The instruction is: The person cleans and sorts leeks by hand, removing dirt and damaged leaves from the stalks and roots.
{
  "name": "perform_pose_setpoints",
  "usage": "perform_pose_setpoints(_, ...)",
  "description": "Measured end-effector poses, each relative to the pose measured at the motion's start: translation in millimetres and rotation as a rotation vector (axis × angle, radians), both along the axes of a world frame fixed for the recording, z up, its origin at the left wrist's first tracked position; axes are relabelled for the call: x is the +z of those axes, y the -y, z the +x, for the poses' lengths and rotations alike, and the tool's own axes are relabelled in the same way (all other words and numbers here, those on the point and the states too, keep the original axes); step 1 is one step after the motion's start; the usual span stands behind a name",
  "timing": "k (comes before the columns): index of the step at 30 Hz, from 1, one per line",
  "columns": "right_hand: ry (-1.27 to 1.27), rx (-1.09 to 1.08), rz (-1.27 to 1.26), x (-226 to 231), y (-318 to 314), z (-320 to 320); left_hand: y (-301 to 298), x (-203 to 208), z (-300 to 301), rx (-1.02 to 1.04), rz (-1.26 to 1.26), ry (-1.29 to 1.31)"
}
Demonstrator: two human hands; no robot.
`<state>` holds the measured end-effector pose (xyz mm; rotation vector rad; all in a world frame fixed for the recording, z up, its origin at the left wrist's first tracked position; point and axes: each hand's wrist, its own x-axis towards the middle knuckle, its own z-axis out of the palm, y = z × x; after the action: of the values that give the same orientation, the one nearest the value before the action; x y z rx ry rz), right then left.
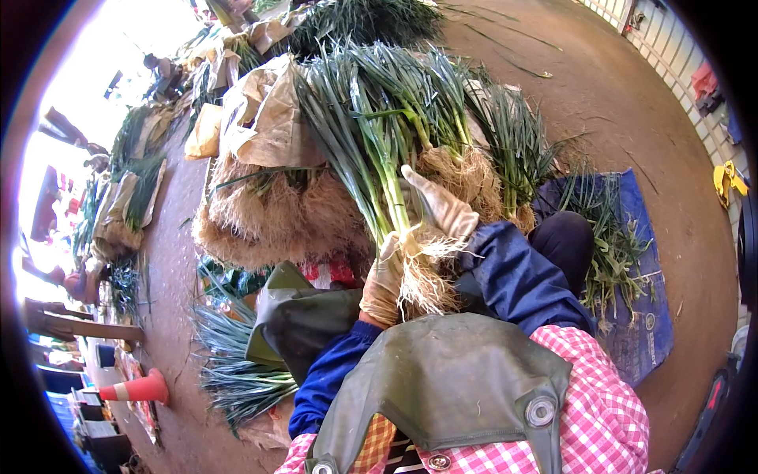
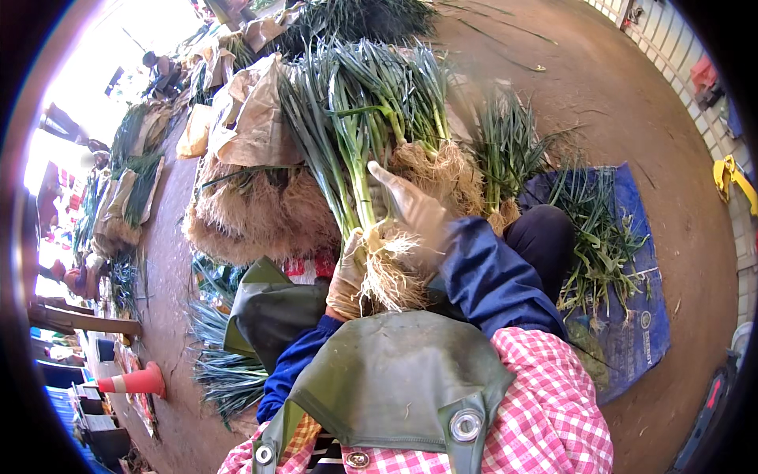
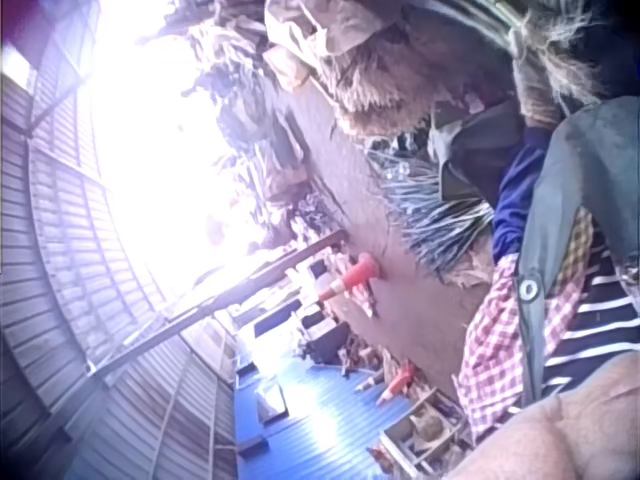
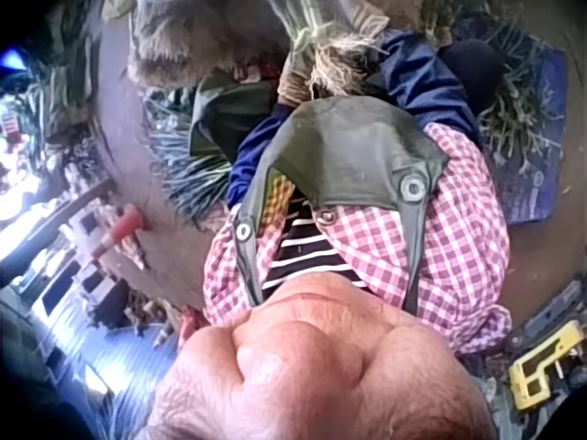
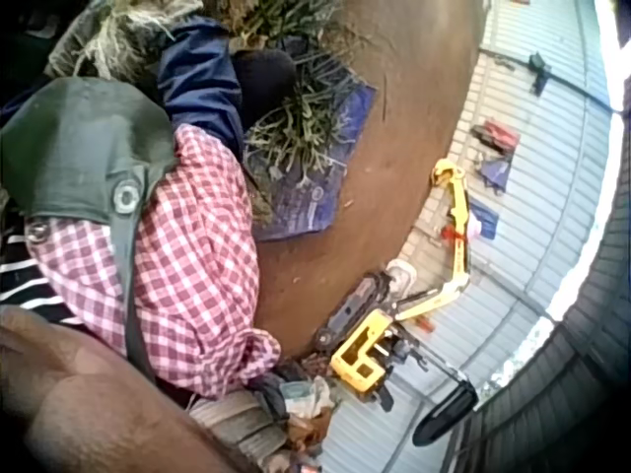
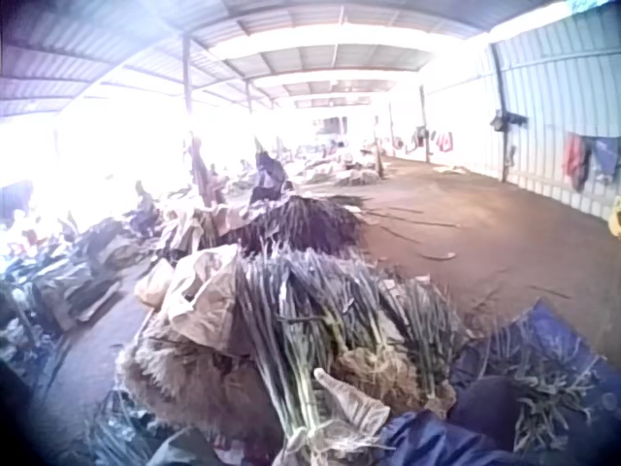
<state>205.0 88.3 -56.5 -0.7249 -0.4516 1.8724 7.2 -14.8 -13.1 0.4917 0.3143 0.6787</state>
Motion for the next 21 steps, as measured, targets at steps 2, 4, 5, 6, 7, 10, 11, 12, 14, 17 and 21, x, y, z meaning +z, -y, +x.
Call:
perform_pose_setpoints(2,-0.027,-0.139,-0.092,12,-16,-23,6,4,-4,0.118,-0.217,-0.020)
perform_pose_setpoints(4,0.241,-0.079,-0.117,76,-21,-75,13,4,-21,0.318,-0.193,-0.190)
perform_pose_setpoints(5,0.331,-0.109,-0.072,73,-27,-68,9,1,-12,0.302,-0.244,-0.137)
perform_pose_setpoints(6,0.330,-0.205,-0.112,55,-41,-60,12,-1,-8,0.178,-0.299,-0.096)
perform_pose_setpoints(7,0.377,-0.340,-0.074,23,-55,-30,11,7,10,0.097,-0.280,-0.070)
perform_pose_setpoints(10,0.477,-0.457,0.021,39,-26,-56,16,13,-7,0.178,-0.262,-0.071)
perform_pose_setpoints(11,0.270,-0.430,0.029,23,-32,-52,16,14,-9,0.187,-0.264,-0.050)
perform_pose_setpoints(12,0.089,-0.370,-0.044,13,-33,-49,15,15,-9,0.193,-0.265,-0.030)
perform_pose_setpoints(14,-0.304,-0.219,0.132,1,-25,-21,12,42,3,0.132,-0.191,0.007)
perform_pose_setpoints(17,-0.044,-0.203,0.015,49,25,-49,14,25,-23,0.319,-0.273,0.014)
perform_pose_setpoints(21,0.067,-0.005,0.122,101,97,-21,6,37,-18,0.292,-0.219,0.120)
